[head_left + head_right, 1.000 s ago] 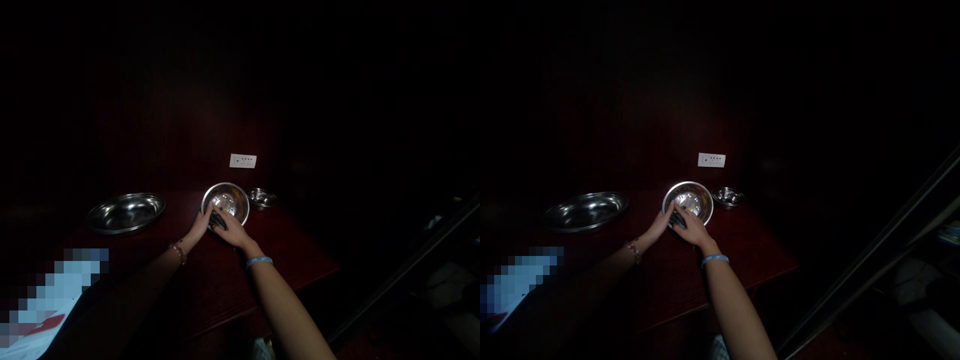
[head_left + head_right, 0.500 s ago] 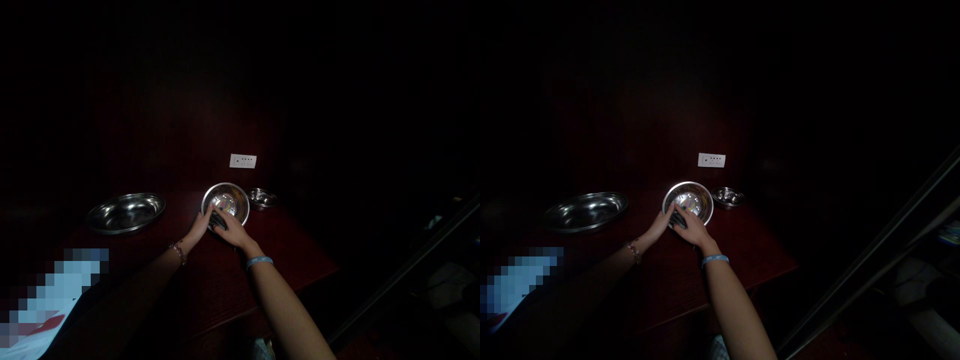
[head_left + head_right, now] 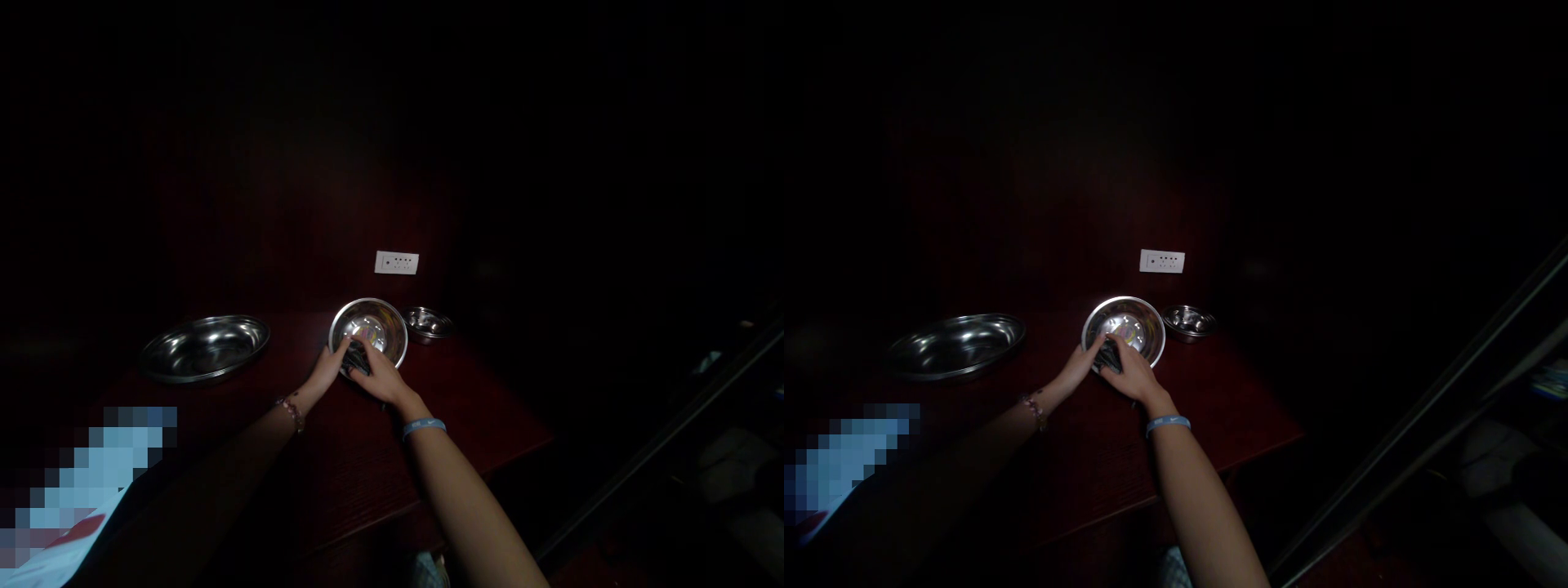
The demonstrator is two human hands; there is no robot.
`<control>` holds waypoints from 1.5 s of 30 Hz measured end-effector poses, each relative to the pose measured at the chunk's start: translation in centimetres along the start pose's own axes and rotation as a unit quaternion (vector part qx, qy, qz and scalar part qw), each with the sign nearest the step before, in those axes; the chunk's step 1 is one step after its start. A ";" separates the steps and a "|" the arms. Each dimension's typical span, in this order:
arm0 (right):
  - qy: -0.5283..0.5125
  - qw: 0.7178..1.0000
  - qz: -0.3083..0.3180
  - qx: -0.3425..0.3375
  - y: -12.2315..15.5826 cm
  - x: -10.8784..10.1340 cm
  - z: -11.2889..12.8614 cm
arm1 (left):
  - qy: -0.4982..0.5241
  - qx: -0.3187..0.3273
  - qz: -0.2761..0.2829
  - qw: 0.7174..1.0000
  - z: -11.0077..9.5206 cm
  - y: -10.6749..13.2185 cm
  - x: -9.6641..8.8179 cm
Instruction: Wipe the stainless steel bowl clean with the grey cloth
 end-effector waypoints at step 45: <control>0.010 0.999 -0.042 -0.011 -0.4 0.4 0.7 | -0.045 0.055 0.013 0.997 0.0 -0.4 0.0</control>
Point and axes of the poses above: each hand's wrist, its own y-axis away from the middle knuckle, its own x-axis out of the palm, z = x × y, the point moved 8 cm from there along -y, towards the middle knuckle, and after that the axes turned 2 degrees about x, right-handed, at the moved point
